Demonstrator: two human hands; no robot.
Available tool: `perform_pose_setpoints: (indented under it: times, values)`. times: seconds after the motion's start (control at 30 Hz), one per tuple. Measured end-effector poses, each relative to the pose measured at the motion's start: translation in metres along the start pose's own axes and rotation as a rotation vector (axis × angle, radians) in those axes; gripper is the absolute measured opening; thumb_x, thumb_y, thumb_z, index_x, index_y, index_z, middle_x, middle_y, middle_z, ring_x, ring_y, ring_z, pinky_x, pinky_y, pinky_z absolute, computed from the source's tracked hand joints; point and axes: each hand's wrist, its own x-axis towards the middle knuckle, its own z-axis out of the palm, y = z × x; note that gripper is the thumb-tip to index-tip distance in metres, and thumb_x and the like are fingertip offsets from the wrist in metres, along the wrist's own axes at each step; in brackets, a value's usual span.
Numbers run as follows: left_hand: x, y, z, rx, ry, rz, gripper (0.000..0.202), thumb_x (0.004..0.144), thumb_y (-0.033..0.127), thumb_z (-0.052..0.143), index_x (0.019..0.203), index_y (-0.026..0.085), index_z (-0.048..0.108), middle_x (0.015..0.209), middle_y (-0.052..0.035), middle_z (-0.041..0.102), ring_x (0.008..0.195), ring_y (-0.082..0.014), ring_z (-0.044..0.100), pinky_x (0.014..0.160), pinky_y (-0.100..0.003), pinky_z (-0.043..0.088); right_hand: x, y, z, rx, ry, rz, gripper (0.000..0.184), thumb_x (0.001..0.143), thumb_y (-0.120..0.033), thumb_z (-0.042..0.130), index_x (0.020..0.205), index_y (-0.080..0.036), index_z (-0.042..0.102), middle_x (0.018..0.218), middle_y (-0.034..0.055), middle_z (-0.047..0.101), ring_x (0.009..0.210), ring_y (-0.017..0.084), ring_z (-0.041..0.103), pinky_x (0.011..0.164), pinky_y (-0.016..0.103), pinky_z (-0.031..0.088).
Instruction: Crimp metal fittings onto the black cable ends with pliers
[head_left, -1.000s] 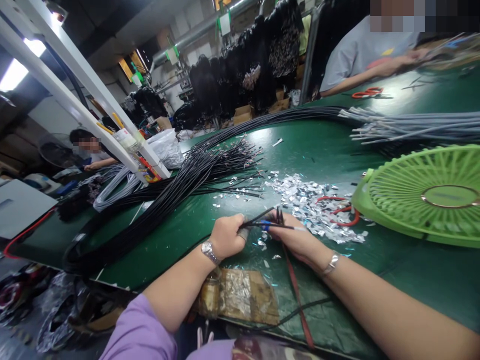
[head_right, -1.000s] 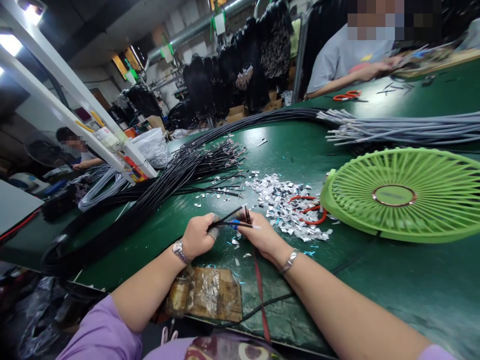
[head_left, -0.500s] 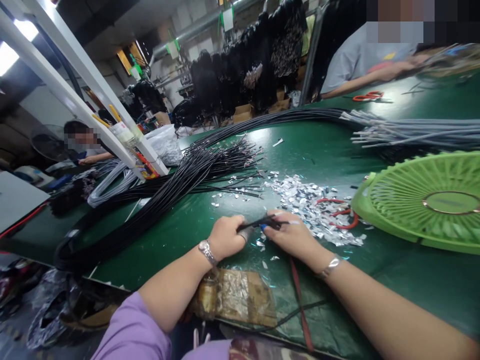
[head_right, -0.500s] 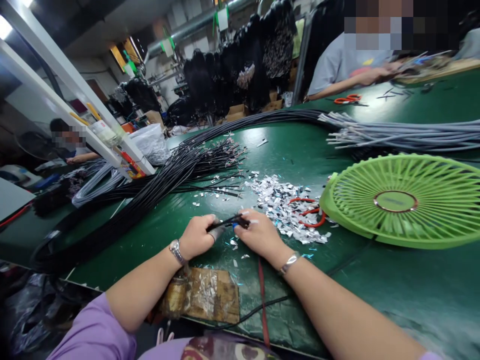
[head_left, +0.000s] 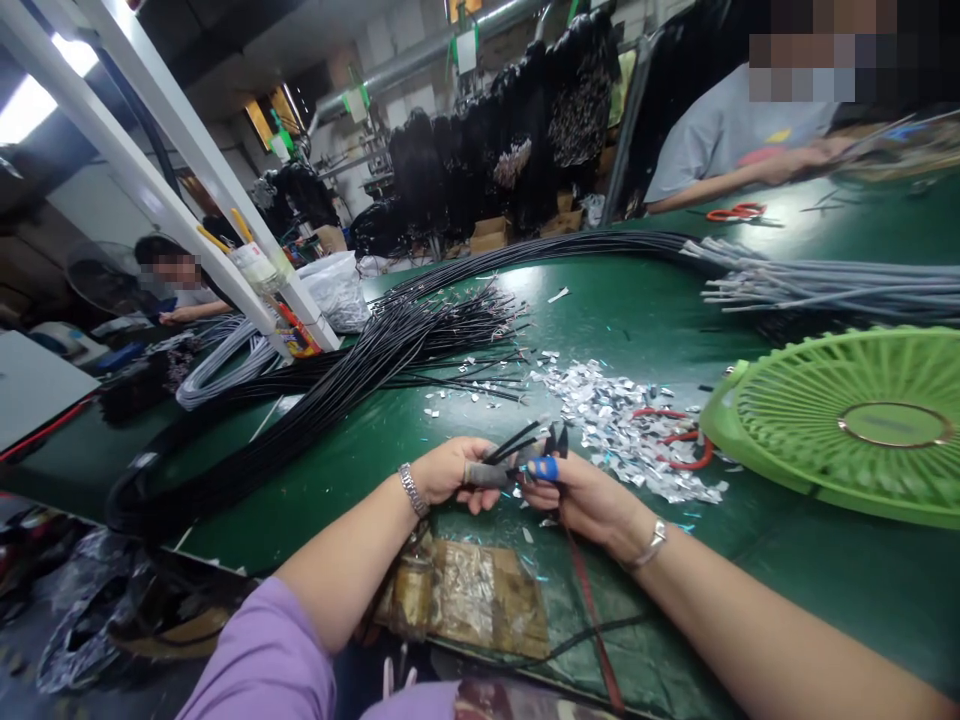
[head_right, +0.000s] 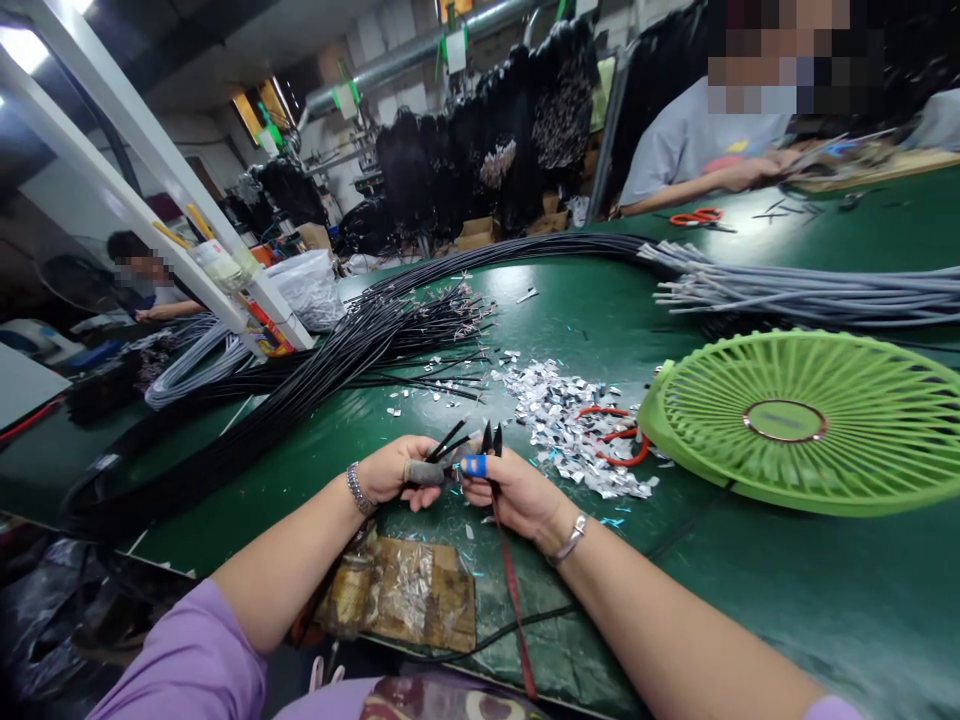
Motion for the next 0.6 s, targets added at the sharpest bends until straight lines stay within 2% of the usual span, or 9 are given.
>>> perform_pose_setpoints:
  times: [0.07,0.13,0.2,0.23,0.4,0.53,0.6]
  values:
    - [0.000,0.001,0.004,0.076,0.155,0.004,0.041,0.065,0.053,0.065,0.070,0.016,0.049,0.046,0.0047,0.051,0.032,-0.0052,0.039,0.034,-0.018,0.022,0.002,-0.004,-0.006,-0.298,0.140,-0.105,0.025,0.062,-0.036,0.061,0.054,-0.023,0.042,0.048,-0.0063,0.031,0.044,0.009,0.024,0.044,0.025,0.021]
    - [-0.001,0.003,0.010,0.258,0.333,0.059,0.033,0.072,0.046,0.062,0.067,0.016,0.049,0.044,0.0064,0.047,0.033,-0.0046,0.035,0.037,-0.019,0.023,0.003,-0.008,-0.012,-0.691,0.277,-0.274,0.018,0.060,-0.028,0.058,0.051,-0.022,0.043,0.053,-0.0025,0.040,0.051,0.013,0.034,0.050,0.027,0.027]
    - [-0.004,0.004,0.013,0.449,0.442,0.145,0.027,0.075,0.037,0.059,0.063,0.016,0.049,0.044,0.0058,0.046,0.039,-0.0054,0.037,0.042,-0.019,0.027,0.003,-0.010,-0.016,-0.939,0.328,-0.386,0.012,0.060,-0.024,0.055,0.052,-0.022,0.046,0.058,0.0000,0.046,0.057,0.016,0.041,0.055,0.029,0.030]
    - [-0.006,0.005,0.014,0.505,0.467,0.178,0.025,0.077,0.034,0.057,0.061,0.016,0.049,0.045,0.0054,0.046,0.042,-0.0060,0.038,0.044,-0.020,0.028,0.003,-0.011,-0.017,-0.993,0.332,-0.410,0.010,0.062,-0.023,0.053,0.054,-0.023,0.047,0.058,0.0003,0.047,0.058,0.017,0.043,0.055,0.029,0.031]
    - [-0.010,0.006,0.013,0.578,0.482,0.238,0.026,0.079,0.033,0.053,0.060,0.016,0.048,0.048,0.0050,0.044,0.048,-0.0077,0.038,0.048,-0.021,0.029,0.001,-0.007,-0.019,-0.964,0.267,-0.361,0.013,0.073,-0.032,0.053,0.066,-0.022,0.058,0.057,-0.0004,0.051,0.054,0.016,0.045,0.052,0.028,0.035]
    - [-0.009,0.004,0.012,0.677,0.497,0.312,0.026,0.078,0.034,0.056,0.061,0.016,0.050,0.053,0.0041,0.045,0.052,-0.0079,0.037,0.050,-0.022,0.027,0.000,-0.010,-0.020,-0.894,0.214,-0.340,0.023,0.073,-0.039,0.057,0.058,-0.022,0.059,0.056,0.0007,0.053,0.056,0.017,0.047,0.054,0.029,0.036]
    - [-0.009,0.003,0.010,0.633,0.448,0.305,0.028,0.077,0.038,0.057,0.062,0.016,0.050,0.053,0.0042,0.045,0.051,-0.0074,0.037,0.049,-0.021,0.028,-0.001,-0.012,-0.019,-0.756,0.166,-0.307,0.026,0.070,-0.043,0.063,0.055,-0.021,0.059,0.057,0.0007,0.054,0.056,0.016,0.046,0.054,0.028,0.035]
